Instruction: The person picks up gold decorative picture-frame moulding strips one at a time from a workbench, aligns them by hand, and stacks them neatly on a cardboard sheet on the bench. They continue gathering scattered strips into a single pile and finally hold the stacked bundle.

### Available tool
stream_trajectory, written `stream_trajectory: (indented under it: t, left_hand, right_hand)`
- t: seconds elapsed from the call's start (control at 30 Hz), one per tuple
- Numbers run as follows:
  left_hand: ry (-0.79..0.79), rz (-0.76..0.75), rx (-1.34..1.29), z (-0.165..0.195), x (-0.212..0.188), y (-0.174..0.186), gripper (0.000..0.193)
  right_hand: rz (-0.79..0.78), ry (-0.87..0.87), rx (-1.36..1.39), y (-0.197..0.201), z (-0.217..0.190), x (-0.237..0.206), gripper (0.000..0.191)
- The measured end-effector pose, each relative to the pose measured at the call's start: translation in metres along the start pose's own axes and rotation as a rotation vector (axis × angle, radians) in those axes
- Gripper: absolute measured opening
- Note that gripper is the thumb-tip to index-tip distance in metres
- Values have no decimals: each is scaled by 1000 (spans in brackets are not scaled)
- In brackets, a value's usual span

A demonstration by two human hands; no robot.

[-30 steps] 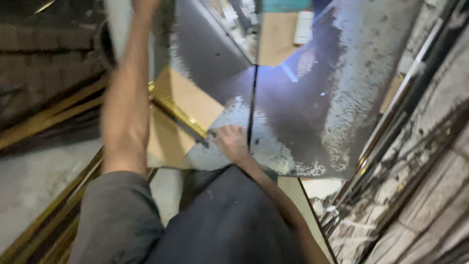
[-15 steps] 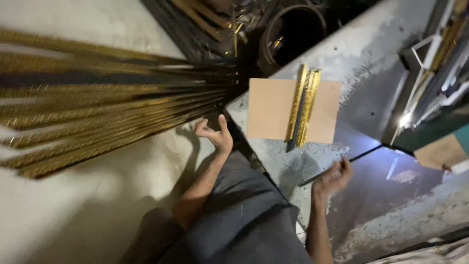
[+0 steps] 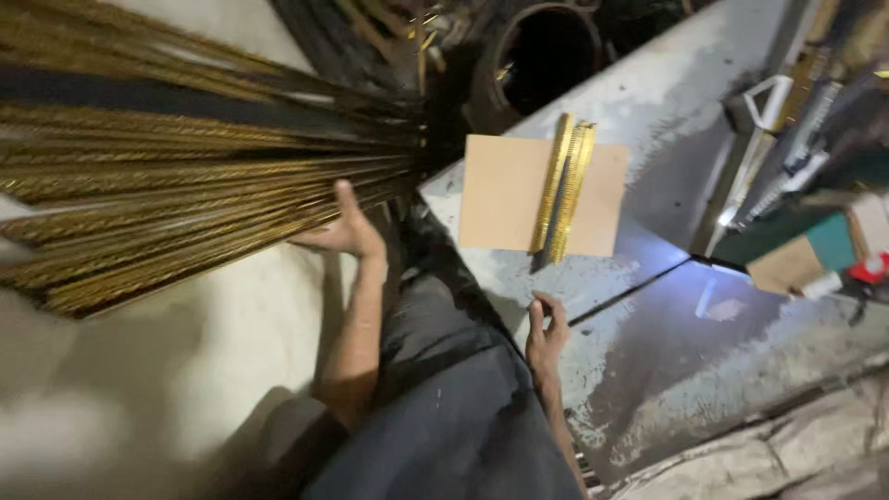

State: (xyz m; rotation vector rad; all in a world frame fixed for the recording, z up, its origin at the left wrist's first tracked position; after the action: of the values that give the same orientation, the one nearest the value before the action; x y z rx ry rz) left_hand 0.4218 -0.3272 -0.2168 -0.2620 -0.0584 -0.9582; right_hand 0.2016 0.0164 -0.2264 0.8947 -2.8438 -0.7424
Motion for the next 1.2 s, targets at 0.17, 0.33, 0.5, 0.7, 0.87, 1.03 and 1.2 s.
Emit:
stream_trajectory:
  t: [0.17,0.33,0.5,0.7,0.87,1.03,1.2]
  left_hand:
    - [3,187,259,-4,19,1,53]
    - [-73,234,189,-4,12,5,40]
    - [-122,100,-89,7,-18,20,26]
    - [-19,-76,-218,46,-59,21,34]
    - [154,-589,-145,129,-87,-9,31]
    - [233,-1219,-422,255,-150,-35,19]
    - [330,-1525,-535,365,-233,-8,14]
  right_hand:
    - [107,-168,-12,57,35,-37,24]
    - [216,-201,-72,105,51,-66,22]
    - [279,-193,-23,132,61,-98,20]
    - [292,-278,-38,166,85,-123,20]
    - [279,-207,-1,194,91,-135,18]
    - [155,-161,-5,199,79,-133,23]
    - [-52,192,-98,183,22,-131,72]
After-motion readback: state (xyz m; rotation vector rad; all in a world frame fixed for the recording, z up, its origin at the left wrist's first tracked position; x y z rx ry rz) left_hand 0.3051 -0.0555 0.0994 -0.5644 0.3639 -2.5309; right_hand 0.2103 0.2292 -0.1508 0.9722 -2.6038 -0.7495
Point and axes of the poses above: each hand's wrist, its own x-axis towards the middle knuckle, its own y-axis out of the back of the hand, z = x × y, the point moved 6 cm from there along x, towards the middle knuckle, and after that the axes turned 2 degrees about -x, right-handed, at the moved point
